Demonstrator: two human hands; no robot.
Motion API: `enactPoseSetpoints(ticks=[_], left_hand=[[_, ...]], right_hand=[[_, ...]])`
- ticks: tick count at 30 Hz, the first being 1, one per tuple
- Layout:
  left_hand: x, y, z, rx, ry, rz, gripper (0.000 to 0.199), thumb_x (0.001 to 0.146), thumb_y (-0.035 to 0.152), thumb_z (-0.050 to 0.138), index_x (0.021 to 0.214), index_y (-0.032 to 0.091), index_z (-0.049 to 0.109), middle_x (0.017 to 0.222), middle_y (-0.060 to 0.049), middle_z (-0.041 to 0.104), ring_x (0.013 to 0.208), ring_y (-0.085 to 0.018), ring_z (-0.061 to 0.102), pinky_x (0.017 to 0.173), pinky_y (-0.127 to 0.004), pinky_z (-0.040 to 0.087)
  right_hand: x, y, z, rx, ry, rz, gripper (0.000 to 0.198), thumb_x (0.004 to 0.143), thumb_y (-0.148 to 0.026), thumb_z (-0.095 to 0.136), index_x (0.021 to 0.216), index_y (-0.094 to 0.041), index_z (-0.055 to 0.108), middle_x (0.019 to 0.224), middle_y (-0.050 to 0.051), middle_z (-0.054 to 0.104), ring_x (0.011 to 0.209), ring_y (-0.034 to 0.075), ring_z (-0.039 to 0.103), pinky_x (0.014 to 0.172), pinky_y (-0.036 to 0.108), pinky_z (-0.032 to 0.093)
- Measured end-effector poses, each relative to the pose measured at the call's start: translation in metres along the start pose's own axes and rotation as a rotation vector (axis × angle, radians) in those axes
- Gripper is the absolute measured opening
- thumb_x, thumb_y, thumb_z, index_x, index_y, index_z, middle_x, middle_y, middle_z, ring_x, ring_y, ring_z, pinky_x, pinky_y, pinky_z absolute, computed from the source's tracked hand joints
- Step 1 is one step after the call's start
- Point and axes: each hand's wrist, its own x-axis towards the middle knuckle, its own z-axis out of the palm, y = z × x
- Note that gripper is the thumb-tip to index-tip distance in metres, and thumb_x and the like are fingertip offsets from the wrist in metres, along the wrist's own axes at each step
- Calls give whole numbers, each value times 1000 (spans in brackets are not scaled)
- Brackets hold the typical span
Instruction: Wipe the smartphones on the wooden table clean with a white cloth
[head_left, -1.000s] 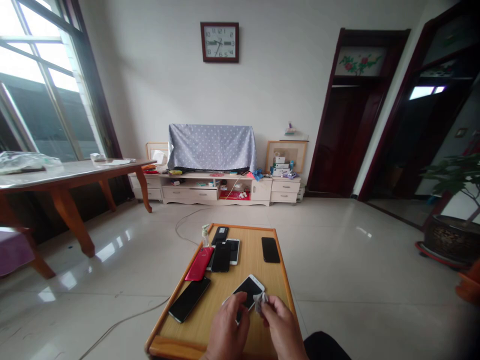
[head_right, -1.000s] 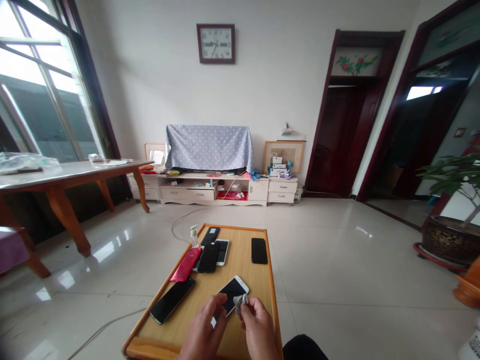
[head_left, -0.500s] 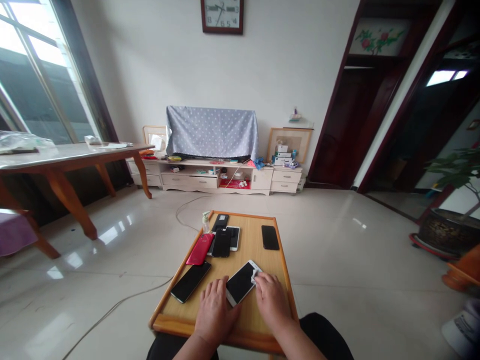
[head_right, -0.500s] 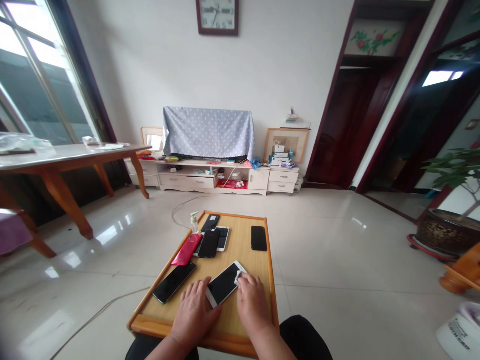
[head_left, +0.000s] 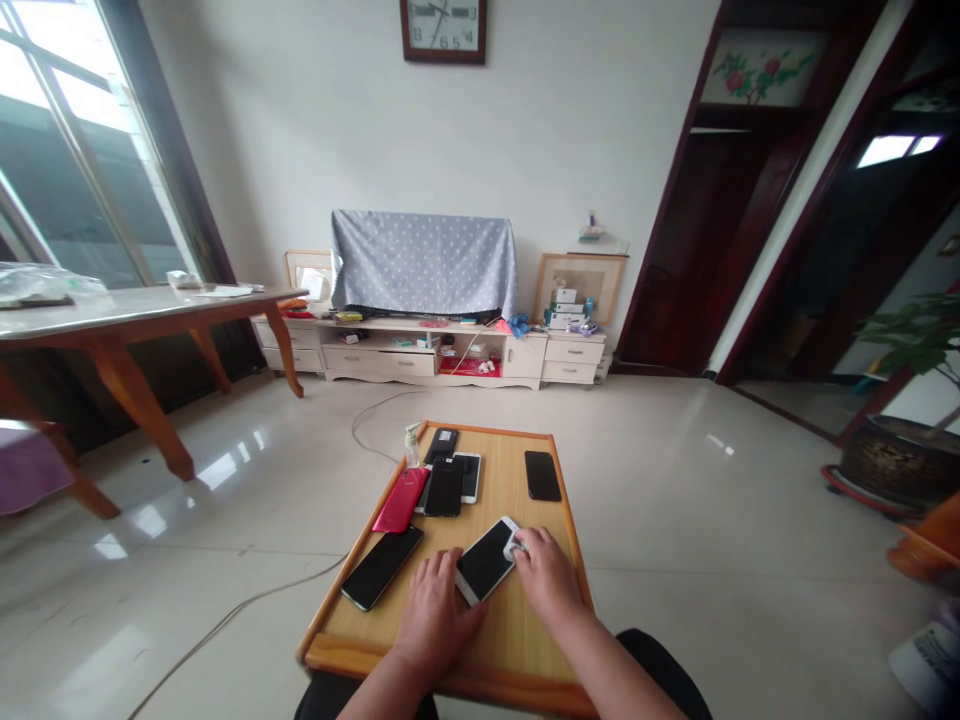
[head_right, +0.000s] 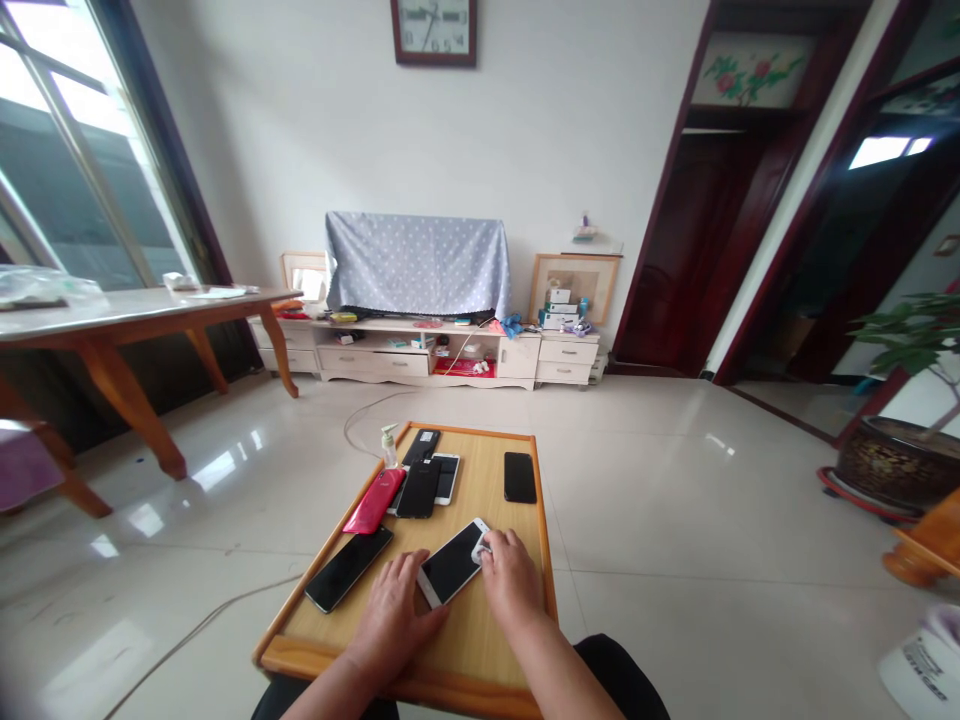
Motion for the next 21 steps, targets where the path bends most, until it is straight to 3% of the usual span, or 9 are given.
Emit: enactPoseSetpoints(ticks=[5,9,13,18,21], left_hand=[[-1,2,0,22,17,-12,57,74,37,64,128,23,54,124,-7,61,117,-26,53,104,-37,37],[-1,3,-3,31,-13,-29,54,76,37,63,128,24,54,126,-7,61,120,-26,52,105,-37,34],[0,2,-6,42,-17,-17,49,79,36,62,127,25,56,123,-7,63,120,-27,51,102,-36,35],[0,4,-6,49,-5,0,51,78,40,63,126,24,55,122,-7,63,116,-26,52,101,-37,36],[-1,4,-6,55,-2,-2,53,77,37,64,127,24,55,122,-6,63,116,-26,52,102,-37,35]], right_hand=[[-5,-9,-2,-22,7,19,27,97,-22,46,97,-25,72,102,6,67,87,20,63,76,28,45],[-39,-40,-4,-33,-83,-162,34,99,-26,44,123,-30,68,125,5,68,113,27,58,95,38,43],[-61,-54,-8,-36,-207,-246,40,102,-39,41,139,-37,57,143,-1,58,141,33,38,107,50,35],[-25,-34,-18,-168,-255,-90,47,104,-49,29,144,-37,51,151,-4,48,151,33,14,119,64,6],[-11,-32,-19,-242,-285,42,54,104,-55,20,148,-35,45,155,-4,41,153,32,5,118,66,-1]])
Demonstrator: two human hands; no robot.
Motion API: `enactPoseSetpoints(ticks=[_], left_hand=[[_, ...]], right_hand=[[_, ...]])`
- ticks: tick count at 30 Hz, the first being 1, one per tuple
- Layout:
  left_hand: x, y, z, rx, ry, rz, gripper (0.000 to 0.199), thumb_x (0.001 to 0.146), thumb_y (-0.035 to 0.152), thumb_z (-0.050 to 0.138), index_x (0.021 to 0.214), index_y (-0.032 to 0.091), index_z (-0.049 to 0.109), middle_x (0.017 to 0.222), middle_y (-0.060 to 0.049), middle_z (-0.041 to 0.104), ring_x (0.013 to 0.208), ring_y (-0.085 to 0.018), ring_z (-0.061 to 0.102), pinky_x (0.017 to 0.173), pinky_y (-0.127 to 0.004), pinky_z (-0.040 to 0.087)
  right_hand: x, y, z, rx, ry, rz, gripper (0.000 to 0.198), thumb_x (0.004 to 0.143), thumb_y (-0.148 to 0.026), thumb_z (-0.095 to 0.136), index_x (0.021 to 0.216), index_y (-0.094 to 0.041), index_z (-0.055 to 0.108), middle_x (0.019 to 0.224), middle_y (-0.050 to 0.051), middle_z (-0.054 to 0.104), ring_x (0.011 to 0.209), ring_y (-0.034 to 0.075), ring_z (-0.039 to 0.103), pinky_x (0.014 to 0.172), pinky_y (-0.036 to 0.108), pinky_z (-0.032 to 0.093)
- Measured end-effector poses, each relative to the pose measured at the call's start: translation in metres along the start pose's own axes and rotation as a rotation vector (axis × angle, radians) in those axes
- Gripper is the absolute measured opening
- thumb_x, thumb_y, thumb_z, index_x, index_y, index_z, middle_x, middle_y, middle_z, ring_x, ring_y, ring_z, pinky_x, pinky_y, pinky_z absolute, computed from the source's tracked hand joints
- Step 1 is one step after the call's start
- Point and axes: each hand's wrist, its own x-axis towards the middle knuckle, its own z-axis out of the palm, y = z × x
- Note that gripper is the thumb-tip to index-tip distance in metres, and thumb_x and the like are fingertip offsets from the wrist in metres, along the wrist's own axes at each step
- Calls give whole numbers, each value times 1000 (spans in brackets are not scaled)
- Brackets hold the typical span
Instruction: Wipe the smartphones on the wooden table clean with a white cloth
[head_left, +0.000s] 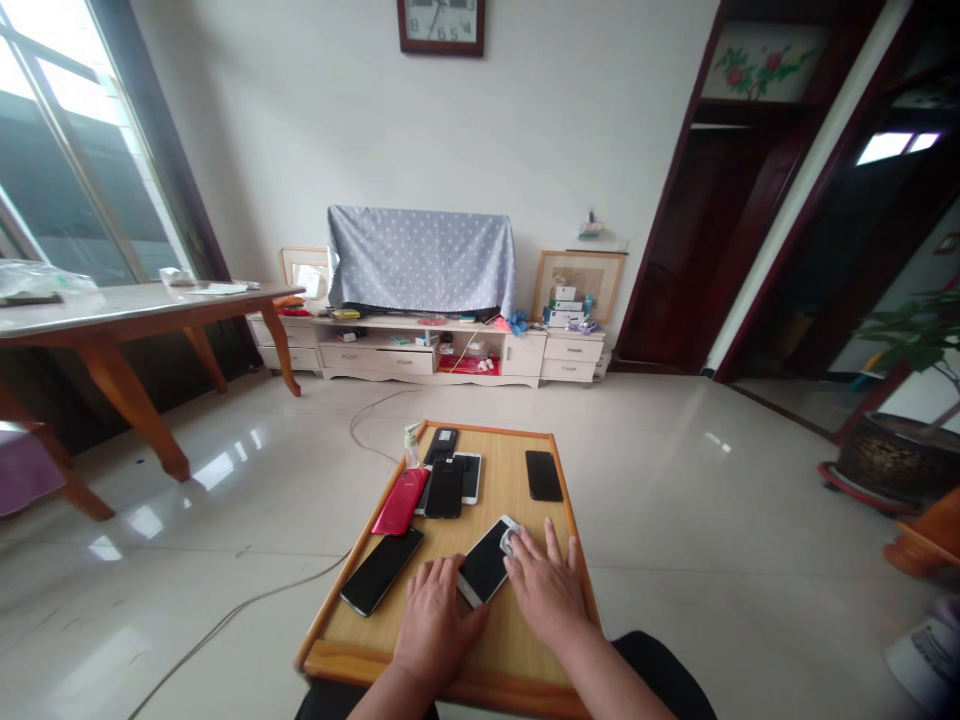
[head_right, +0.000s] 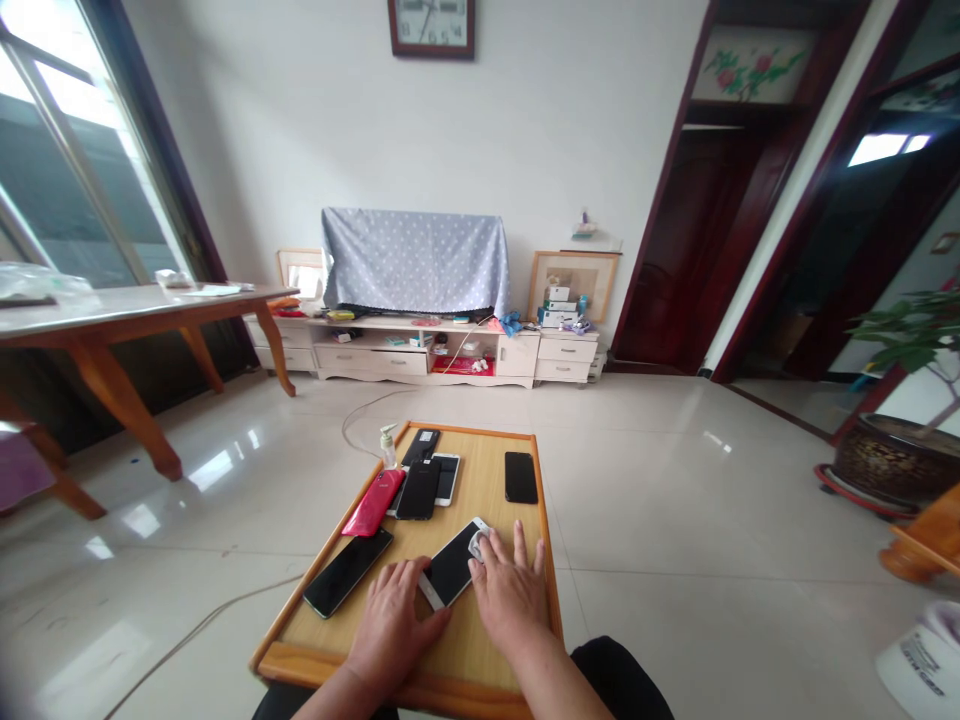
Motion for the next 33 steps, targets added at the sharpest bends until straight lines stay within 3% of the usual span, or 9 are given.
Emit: enactPoseSetpoints(ticks=[2,7,9,13,15,20,22,28,33], left_hand=[[0,-2,1,3,-1,-4,52,77,37,64,127,24,55,122,-6,62,116,-25,52,102,-37,35],[-1,-6,3,14,-28,0,46,82,28,56,128,24,55,122,-6,62,117,-24,51,101,-36,35],[-1,-6,3,6,-16,8,47,81,31,59,126,24,56,121,-6,62,116,-24,52,101,-36,35],[-1,-4,2,-11,17,10,52,75,36,65,125,24,56,121,-6,62,115,-25,52,102,-36,36],[-2,-4,2,-9,20,10,53,75,35,65,125,24,56,121,-6,62,116,-25,52,102,-37,36],[-3,-7,4,-14,11,12,46,78,26,57,124,23,57,119,-6,62,114,-24,52,101,-36,37],[-2,-6,4,-17,17,14,43,79,25,56,122,24,58,118,-6,62,113,-24,53,101,-35,37],[-1,-2,2,-20,36,4,50,73,34,65,121,24,58,118,-6,61,112,-24,53,101,-35,37],[-3,-3,5,2,83,-38,57,72,34,66,126,25,56,125,-5,60,117,-24,52,104,-36,35]], right_hand=[[-7,-9,2,9,-36,-29,54,104,-56,18,149,-38,44,157,-6,38,153,32,4,118,66,-1],[-39,-28,12,103,-68,-306,47,105,-53,21,149,-48,37,155,-11,39,152,30,11,119,66,5],[-33,-22,10,81,-54,-274,47,105,-54,21,148,-48,38,154,-11,41,152,30,12,118,68,4],[-5,-4,1,-15,-6,-23,56,103,-61,19,149,-39,43,156,-4,39,152,35,9,115,73,1],[-1,-4,2,-12,-7,18,59,102,-63,18,149,-36,43,157,-3,37,152,36,8,115,74,0],[-27,-23,13,128,-94,-265,49,104,-57,19,148,-48,40,156,-9,38,151,31,16,117,69,1],[-29,-23,12,131,-99,-299,47,105,-56,20,147,-49,40,155,-10,40,151,30,17,117,70,0],[6,2,6,-13,11,0,60,102,-62,15,148,-36,45,156,-3,40,151,37,11,113,75,3],[14,13,19,-52,36,17,59,102,-62,17,149,-37,44,157,-3,38,151,36,12,113,75,5]])
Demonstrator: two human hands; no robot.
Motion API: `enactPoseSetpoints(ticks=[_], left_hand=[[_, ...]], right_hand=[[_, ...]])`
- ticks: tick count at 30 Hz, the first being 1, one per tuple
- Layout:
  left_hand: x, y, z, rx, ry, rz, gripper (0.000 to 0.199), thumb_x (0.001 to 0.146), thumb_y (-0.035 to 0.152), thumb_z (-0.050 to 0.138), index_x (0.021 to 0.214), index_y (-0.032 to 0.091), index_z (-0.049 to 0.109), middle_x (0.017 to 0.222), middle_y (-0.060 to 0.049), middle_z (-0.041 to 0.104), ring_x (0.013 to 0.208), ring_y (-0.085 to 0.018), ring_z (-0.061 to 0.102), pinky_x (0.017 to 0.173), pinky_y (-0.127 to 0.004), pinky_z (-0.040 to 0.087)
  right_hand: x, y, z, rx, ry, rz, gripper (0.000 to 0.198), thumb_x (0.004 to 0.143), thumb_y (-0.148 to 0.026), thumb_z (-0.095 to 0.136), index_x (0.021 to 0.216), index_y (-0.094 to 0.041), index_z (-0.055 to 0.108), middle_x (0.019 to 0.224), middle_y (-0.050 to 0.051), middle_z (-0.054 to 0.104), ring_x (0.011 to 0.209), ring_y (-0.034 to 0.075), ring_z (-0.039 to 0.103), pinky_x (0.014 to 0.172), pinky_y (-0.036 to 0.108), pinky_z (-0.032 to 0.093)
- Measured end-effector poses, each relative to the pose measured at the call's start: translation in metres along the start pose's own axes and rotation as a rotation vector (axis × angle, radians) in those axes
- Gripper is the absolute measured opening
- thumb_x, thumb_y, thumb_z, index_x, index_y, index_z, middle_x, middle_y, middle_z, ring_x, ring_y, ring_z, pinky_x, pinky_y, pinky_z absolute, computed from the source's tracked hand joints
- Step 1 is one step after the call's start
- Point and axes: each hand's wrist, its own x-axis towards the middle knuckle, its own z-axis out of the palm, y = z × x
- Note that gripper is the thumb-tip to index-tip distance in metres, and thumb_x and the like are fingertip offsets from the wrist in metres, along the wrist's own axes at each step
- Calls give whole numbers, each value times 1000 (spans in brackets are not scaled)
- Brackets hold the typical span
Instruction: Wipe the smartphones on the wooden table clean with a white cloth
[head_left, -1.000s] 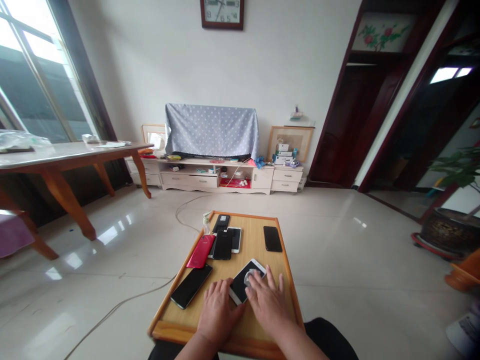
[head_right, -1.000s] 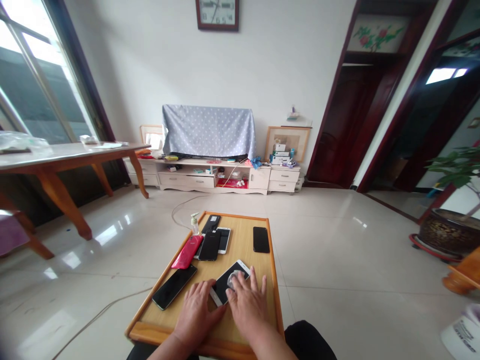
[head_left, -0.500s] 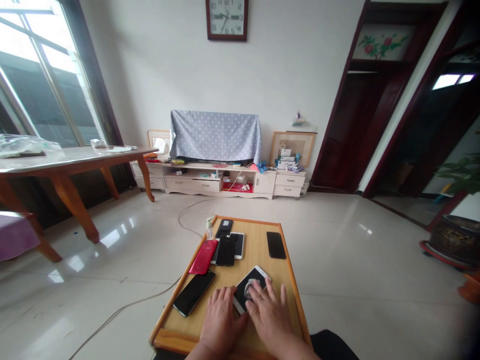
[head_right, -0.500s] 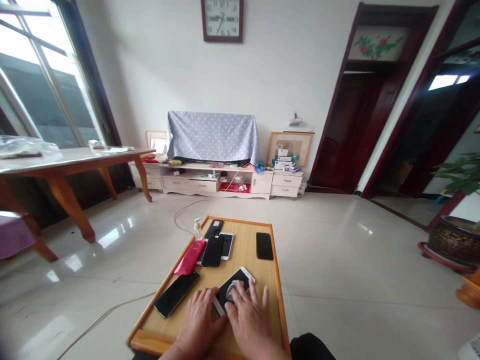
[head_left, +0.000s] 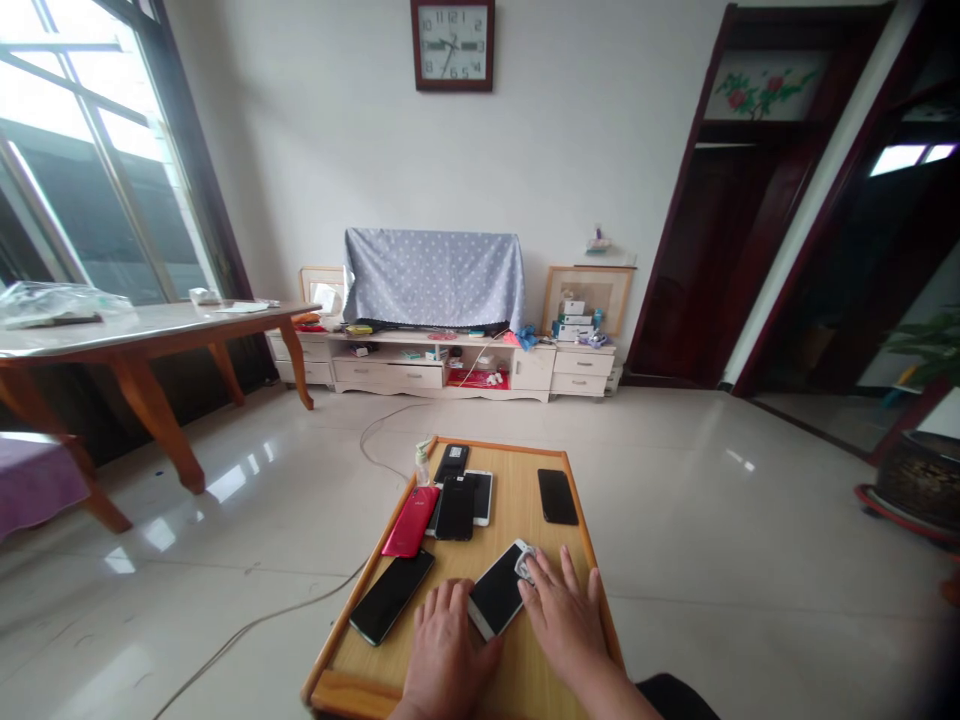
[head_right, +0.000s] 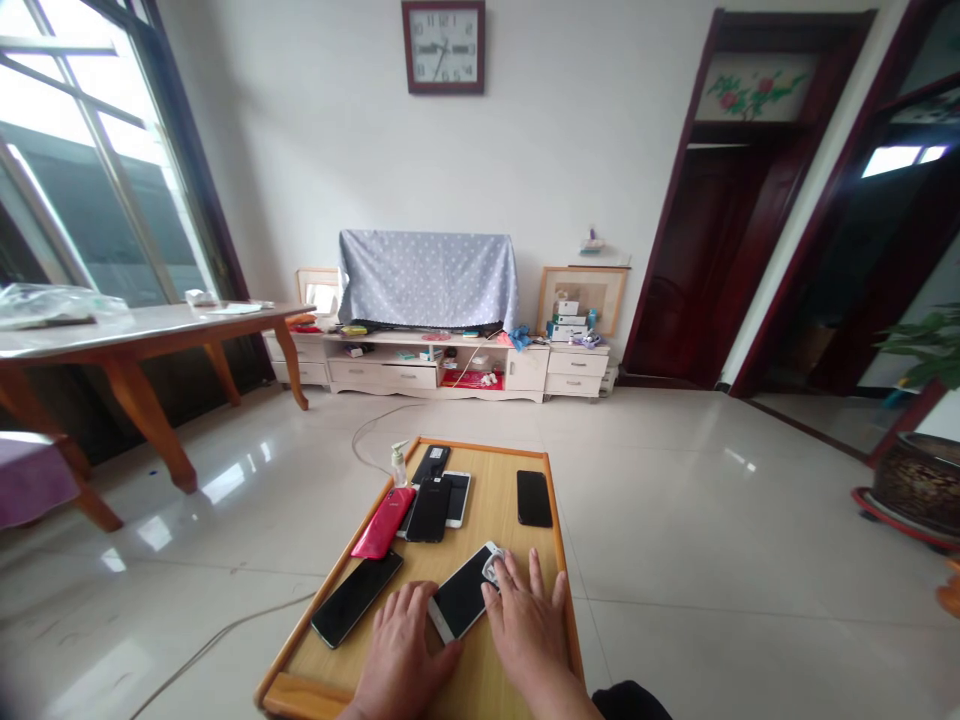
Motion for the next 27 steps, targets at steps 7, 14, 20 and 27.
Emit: enactPoseSetpoints(ticks=[7,14,20,27], left_hand=[[3,-3,2,66,-45,-47,61,77,35,60,136,20,51,131,-10,60,123,-27,50,107,-40,33],[5,-6,3,58,-75,-53,60,79,29,54,138,21,49,132,-9,60,122,-26,50,104,-38,32],[5,-6,5,40,-33,-36,67,73,39,63,136,22,52,131,-10,60,122,-29,50,104,-39,32],[7,-6,2,69,-96,-54,61,80,28,51,140,20,49,135,-11,60,121,-27,51,103,-39,34]], right_hand=[[-18,-30,4,90,13,-108,53,103,-59,23,144,-40,51,153,-3,44,148,38,23,113,76,10],[-17,-38,-2,195,-69,-340,46,105,-51,26,141,-43,53,149,-4,50,148,34,26,116,72,4],[6,-28,-9,93,1,-21,58,102,-61,19,142,-37,54,153,-1,44,150,37,18,115,74,6],[-10,-50,-6,253,-129,-350,45,106,-49,22,143,-47,48,149,-7,51,148,29,27,118,68,3]])
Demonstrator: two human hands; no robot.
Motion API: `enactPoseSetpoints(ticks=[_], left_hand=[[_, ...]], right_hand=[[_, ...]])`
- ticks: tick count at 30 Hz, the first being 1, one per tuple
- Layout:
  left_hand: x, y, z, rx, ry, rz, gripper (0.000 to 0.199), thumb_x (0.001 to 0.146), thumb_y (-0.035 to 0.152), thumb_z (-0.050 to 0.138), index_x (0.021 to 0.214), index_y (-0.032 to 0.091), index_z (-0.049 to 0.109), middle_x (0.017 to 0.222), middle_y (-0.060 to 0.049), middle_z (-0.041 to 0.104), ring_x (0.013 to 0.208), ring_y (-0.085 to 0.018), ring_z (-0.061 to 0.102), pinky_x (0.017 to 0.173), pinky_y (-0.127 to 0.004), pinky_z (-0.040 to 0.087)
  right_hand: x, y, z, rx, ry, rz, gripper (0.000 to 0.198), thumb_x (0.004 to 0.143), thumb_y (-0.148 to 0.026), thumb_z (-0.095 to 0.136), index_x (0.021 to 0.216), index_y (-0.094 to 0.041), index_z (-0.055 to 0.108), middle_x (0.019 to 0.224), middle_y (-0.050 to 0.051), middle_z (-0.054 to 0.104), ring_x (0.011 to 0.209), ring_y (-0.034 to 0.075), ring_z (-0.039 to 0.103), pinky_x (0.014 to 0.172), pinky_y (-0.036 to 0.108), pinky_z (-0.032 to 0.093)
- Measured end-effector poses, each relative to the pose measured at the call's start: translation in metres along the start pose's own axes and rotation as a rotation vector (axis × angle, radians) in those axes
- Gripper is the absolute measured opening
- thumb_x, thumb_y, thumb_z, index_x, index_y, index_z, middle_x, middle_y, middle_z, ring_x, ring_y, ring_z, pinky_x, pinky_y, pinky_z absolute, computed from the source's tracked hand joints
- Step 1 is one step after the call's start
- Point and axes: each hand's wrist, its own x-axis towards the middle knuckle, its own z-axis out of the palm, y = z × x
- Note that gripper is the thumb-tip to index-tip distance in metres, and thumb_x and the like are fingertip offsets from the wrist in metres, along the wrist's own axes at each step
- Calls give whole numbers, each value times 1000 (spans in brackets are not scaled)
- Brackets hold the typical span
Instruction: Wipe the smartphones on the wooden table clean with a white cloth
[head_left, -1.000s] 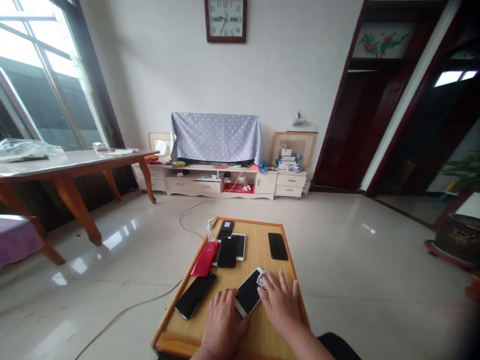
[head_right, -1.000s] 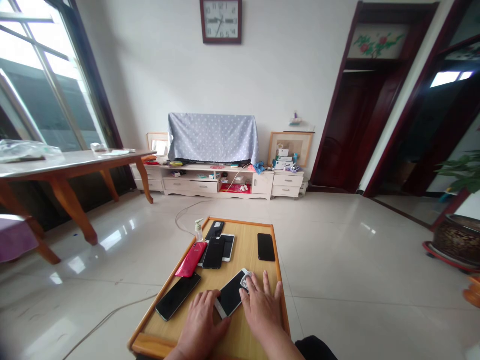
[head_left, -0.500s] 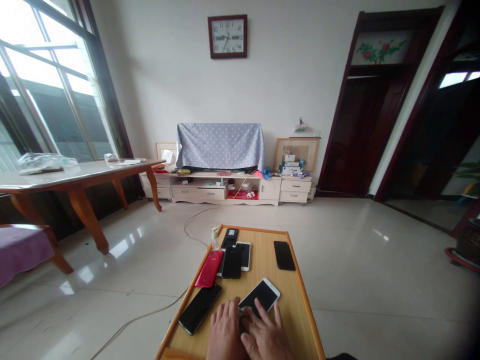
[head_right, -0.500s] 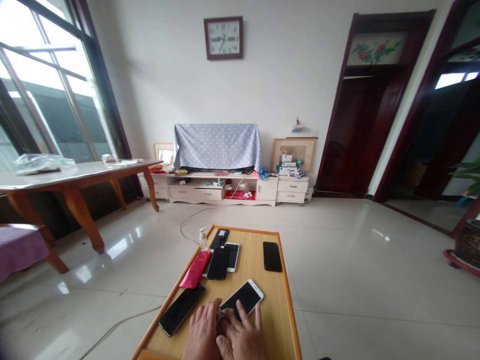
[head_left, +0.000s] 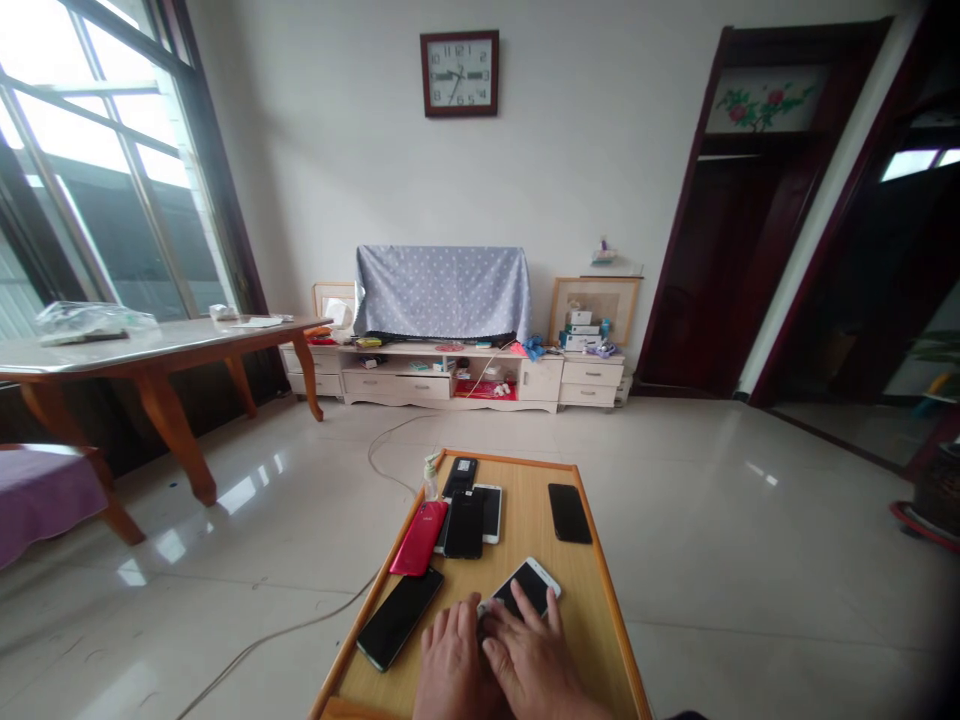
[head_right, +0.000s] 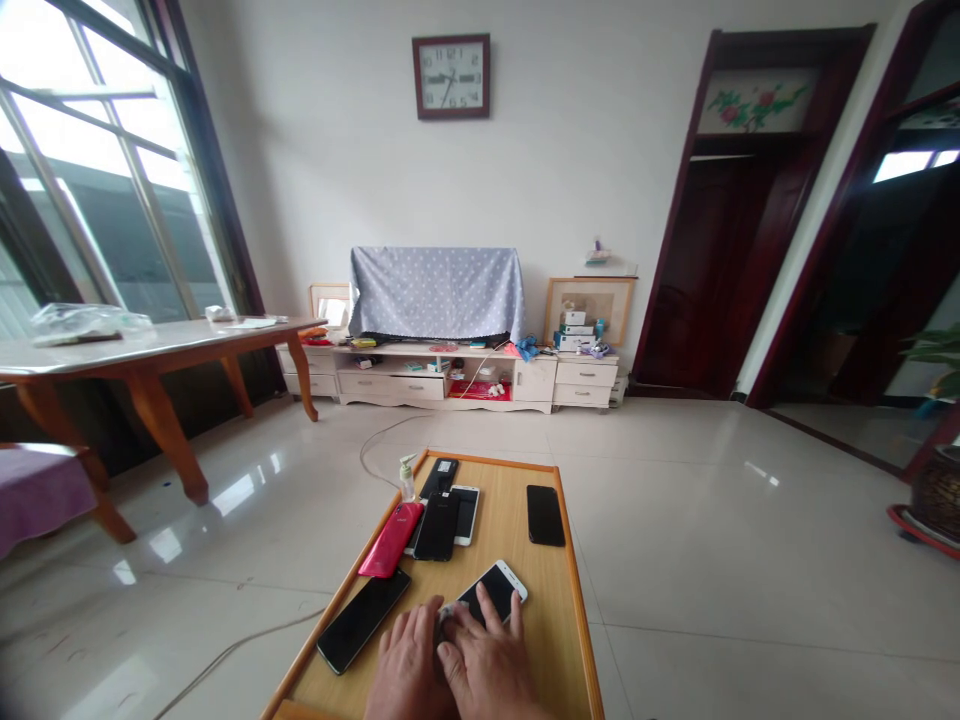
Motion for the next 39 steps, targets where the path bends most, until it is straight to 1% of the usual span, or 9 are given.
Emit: enactPoseSetpoints(ticks=[4,6,11,13,19,21,27,34,39], left_hand=[[-1,1,-1,-24,38,26,69,73,36,60,139,19,50,135,-11,59,123,-30,50,105,-41,34],[0,0,1,-24,42,25,71,72,36,61,140,18,50,136,-12,60,123,-30,51,106,-41,34],[0,-8,9,2,24,15,62,84,26,46,145,16,44,142,-12,57,124,-28,52,103,-41,37],[0,-10,11,1,46,24,61,85,25,43,146,16,42,142,-12,56,123,-27,53,103,-42,37],[0,-2,6,-4,82,27,80,69,34,62,146,16,43,135,-14,60,123,-32,53,104,-43,37],[0,-1,4,-3,73,24,80,69,34,62,145,17,44,136,-14,60,123,-32,53,104,-43,36],[0,-4,5,35,12,21,62,85,29,48,146,18,44,147,-12,53,127,-28,50,105,-41,34],[-3,1,3,43,41,-1,63,84,23,48,146,17,41,138,-12,58,124,-25,51,103,-38,31],[-3,4,-1,30,50,33,67,79,39,59,142,19,45,134,-11,60,122,-28,50,103,-39,31]], right_hand=[[15,17,-10,-116,136,266,53,105,-56,19,141,-39,54,152,-2,46,149,36,22,114,74,3],[18,17,-8,-135,155,310,53,104,-56,21,141,-38,54,153,-1,46,149,37,22,114,75,5],[7,-10,9,0,8,2,44,107,-42,23,144,-51,44,149,-7,50,147,28,32,118,69,8],[7,-11,10,4,-7,-34,44,107,-39,23,144,-50,44,149,-7,50,147,28,31,118,68,6],[29,25,-4,-166,153,317,49,105,-49,22,144,-38,50,153,0,45,149,33,23,115,73,7],[30,26,-2,-173,178,356,51,105,-52,21,145,-37,49,154,1,44,149,33,23,115,73,7],[13,-10,12,14,20,30,48,107,-43,16,146,-45,43,152,-6,45,148,27,28,118,67,7],[-21,-13,-6,43,-4,2,45,107,-39,21,142,-45,49,147,-8,52,148,27,27,119,66,3],[-37,1,-12,-31,7,33,46,106,-46,22,142,-43,51,149,-5,50,148,29,27,118,68,4]])
